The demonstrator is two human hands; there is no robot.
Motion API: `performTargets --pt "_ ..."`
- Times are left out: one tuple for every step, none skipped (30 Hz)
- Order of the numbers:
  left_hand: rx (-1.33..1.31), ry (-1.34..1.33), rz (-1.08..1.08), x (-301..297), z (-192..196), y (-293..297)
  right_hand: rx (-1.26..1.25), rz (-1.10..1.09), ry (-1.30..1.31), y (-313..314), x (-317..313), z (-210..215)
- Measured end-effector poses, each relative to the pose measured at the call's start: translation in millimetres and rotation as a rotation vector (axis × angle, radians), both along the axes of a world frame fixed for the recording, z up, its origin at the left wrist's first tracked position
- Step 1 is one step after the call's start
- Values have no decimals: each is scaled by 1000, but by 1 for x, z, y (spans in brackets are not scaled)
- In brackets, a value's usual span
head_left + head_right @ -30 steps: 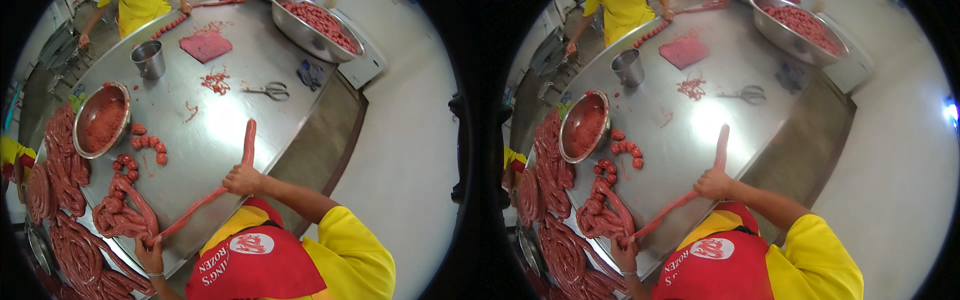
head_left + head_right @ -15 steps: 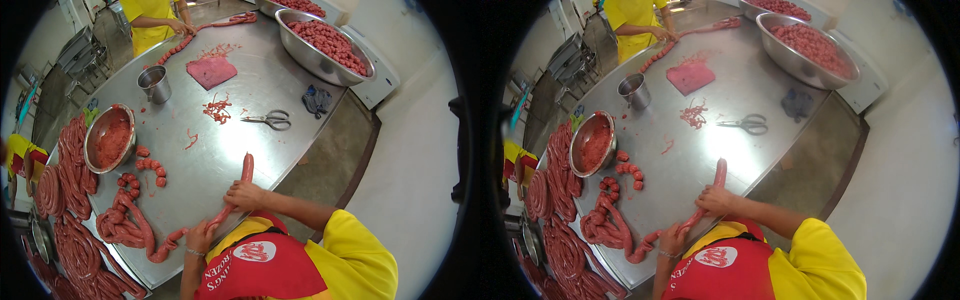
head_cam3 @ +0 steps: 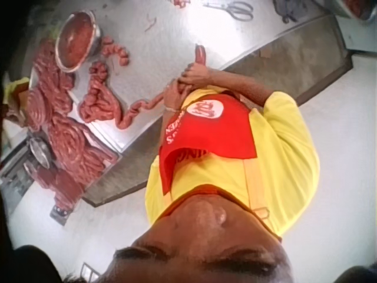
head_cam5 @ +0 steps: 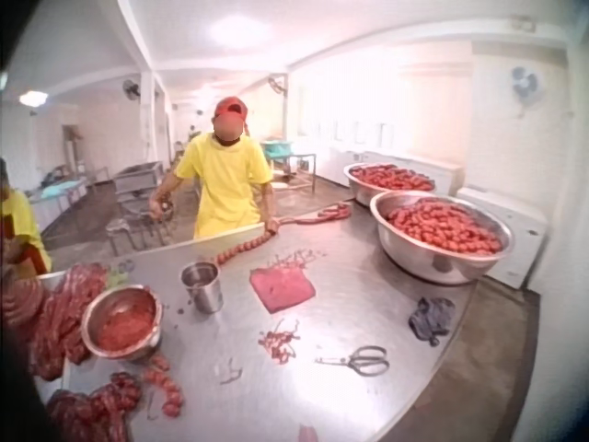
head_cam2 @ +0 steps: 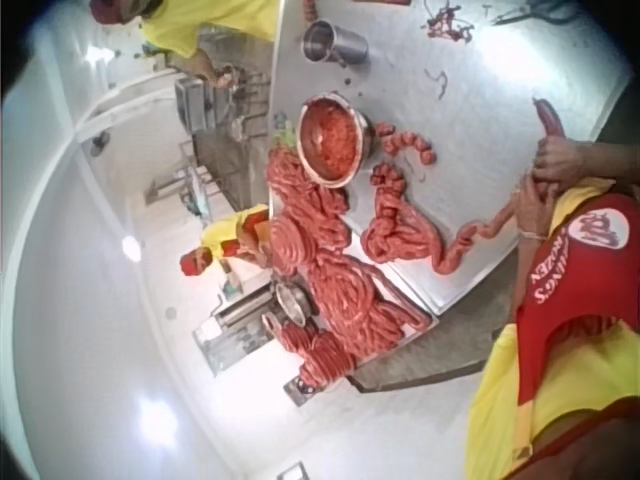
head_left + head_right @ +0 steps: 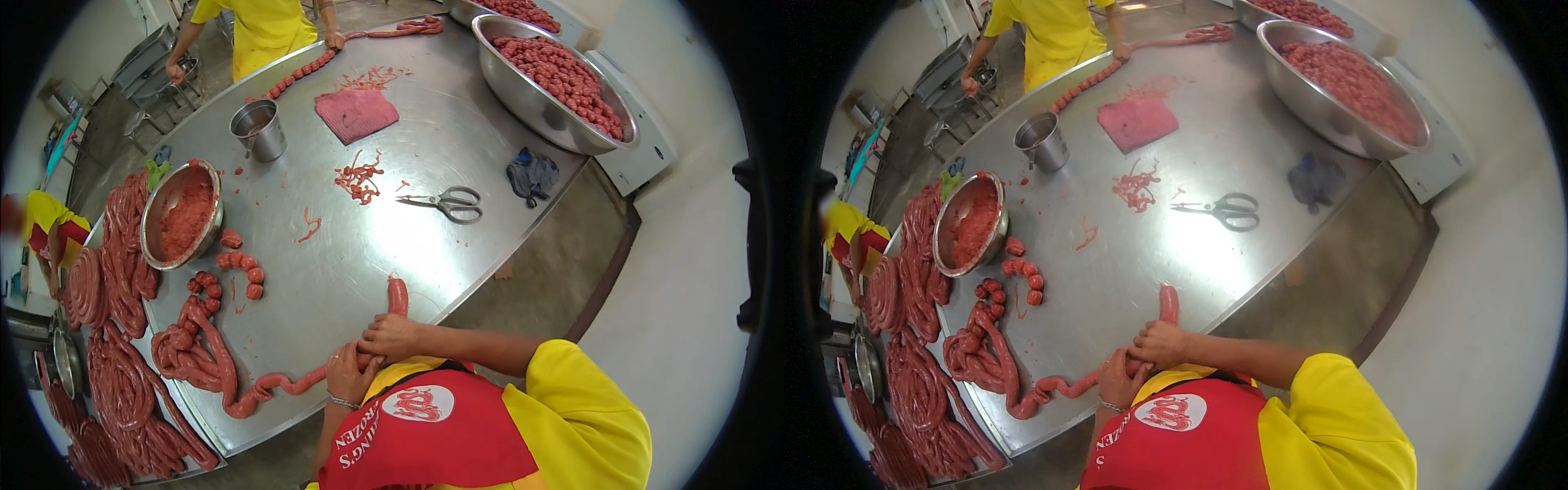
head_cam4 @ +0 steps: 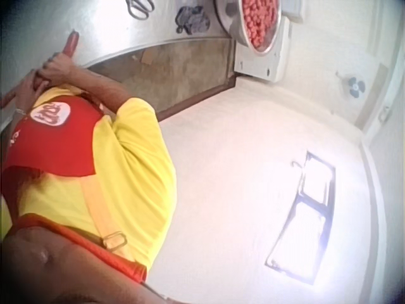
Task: The person forms linked sausage links by hand from a long stuffed casing on a stainless steel table. They repeatedly pinch and twist the casing to create uniform links, then use scissors to cut the links and place them into a metal bowl. Other workers are visible in the background performing similar tasks.
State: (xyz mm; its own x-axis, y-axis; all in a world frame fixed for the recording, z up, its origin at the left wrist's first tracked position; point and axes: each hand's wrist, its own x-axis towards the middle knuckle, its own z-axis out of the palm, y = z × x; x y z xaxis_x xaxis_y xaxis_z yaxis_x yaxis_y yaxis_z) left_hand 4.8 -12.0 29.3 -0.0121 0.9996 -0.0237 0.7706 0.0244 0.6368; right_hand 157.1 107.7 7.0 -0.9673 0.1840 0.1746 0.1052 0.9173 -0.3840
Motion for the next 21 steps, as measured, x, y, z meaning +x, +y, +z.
performTargets --pt "-69 40 5 1 -1 -2 -22 28 -32 9 4 19" --pt "-79 34 6 1 1 -4 -45 56 -65 20 8 30" --pt "-90 26 0 1 6 -7 -33 85 -115 28 14 30" --pt "-98 14 0 2 8 -9 -17 120 -167 37 19 29" --pt "-67 19 16 3 7 -10 -2 155 -220 47 23 29" --pt "-40 30 48 4 7 -14 -5 160 -298 58 24 35" --pt "-17 37 70 5 6 -17 -14 155 -380 66 25 47" --pt "-19 46 79 5 5 -19 -22 150 -463 75 27 57" --pt "-24 57 97 4 3 -22 -32 138 -503 84 30 66" --pt "-30 62 112 6 1 -26 -43 123 -550 92 34 73" --pt "-28 83 128 9 -1 -28 -53 108 -596 98 39 76" --pt "-24 105 143 11 -2 -28 -112 71 -594 102 44 73" --pt "-21 127 156 12 -4 -29 -171 33 -593 106 49 69" --pt "7 107 200 14 -5 -30 -233 -10 -592 111 58 64" --pt "35 88 242 15 -7 -31 -334 -98 -495 117 71 58" --pt "61 70 280 16 -7 -31 -400 -175 -443 126 87 54" --pt "30 81 318 15 -7 -34 -454 -251 -395 134 103 51" --pt "-9 92 354 12 -4 -37 -641 -315 -277 144 126 40" --pt "-48 105 395 11 -2 -39 -820 -495 -204 146 144 45" --pt "17 106 435 14 1 -37 -848 -619 -38 146 164 40" --pt "86 108 478 18 5 -32 -932 -749 73 143 178 45"
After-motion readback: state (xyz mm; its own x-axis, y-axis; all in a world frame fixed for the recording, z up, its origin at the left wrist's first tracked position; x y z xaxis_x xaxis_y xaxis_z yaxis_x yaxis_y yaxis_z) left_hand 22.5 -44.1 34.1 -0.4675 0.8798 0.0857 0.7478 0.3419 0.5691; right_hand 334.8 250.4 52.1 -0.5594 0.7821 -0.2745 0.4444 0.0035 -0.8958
